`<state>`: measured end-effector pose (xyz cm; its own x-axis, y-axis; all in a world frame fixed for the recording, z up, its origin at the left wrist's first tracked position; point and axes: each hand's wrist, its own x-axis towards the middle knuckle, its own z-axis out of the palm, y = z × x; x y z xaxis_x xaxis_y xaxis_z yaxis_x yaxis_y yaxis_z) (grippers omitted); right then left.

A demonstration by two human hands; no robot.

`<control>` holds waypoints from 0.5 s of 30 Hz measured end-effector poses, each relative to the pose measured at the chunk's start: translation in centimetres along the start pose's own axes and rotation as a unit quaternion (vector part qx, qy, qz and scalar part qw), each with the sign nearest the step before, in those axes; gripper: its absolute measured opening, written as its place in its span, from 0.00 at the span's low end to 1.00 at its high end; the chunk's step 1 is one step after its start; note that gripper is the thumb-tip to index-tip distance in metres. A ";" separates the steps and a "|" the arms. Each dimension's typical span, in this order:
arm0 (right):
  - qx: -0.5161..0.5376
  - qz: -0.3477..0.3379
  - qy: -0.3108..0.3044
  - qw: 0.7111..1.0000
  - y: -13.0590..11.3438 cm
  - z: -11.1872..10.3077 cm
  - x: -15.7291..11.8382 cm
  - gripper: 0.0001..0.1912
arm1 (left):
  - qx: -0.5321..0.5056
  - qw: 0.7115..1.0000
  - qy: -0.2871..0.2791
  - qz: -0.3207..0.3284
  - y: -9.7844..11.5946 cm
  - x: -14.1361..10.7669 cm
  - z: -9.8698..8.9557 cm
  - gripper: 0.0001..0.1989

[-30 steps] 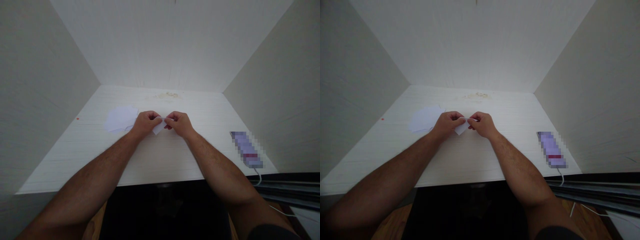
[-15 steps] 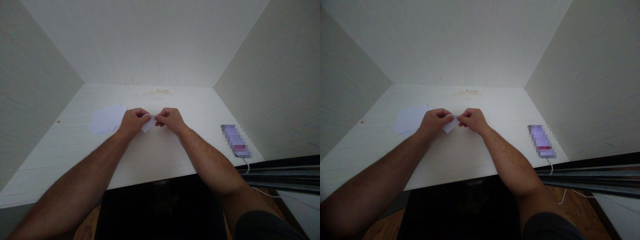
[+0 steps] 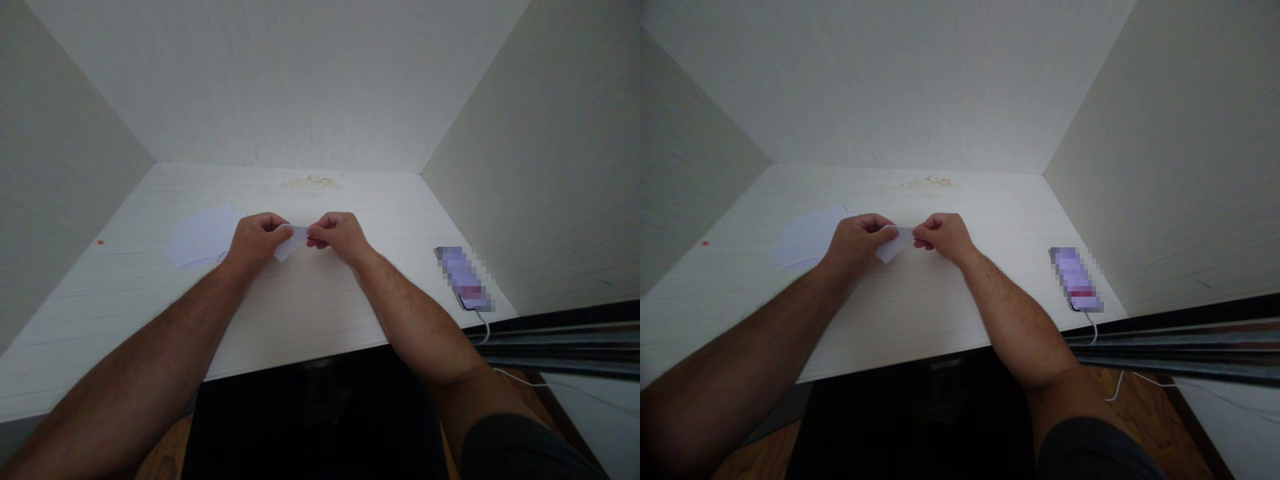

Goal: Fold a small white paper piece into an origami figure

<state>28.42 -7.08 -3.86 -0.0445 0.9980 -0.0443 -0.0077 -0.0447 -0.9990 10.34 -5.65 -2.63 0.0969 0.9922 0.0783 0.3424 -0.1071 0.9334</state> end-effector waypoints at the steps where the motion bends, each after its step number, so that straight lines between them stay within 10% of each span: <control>1: 0.003 0.003 -0.002 1.000 0.0 0.0 0.0 0.08 | 0.001 1.000 0.001 -0.002 0.0 0.0 0.0 0.07; 15: -0.019 -0.012 -0.002 1.000 0.2 0.0 0.0 0.08 | -0.020 1.000 -0.017 -0.007 -0.1 -0.1 0.2 0.09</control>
<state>28.45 -7.08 -4.02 -0.0481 0.9986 -0.0210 0.0293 -0.0196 -0.9994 10.47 -5.71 -2.83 0.1250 0.9907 0.0540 0.3058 -0.0902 0.9478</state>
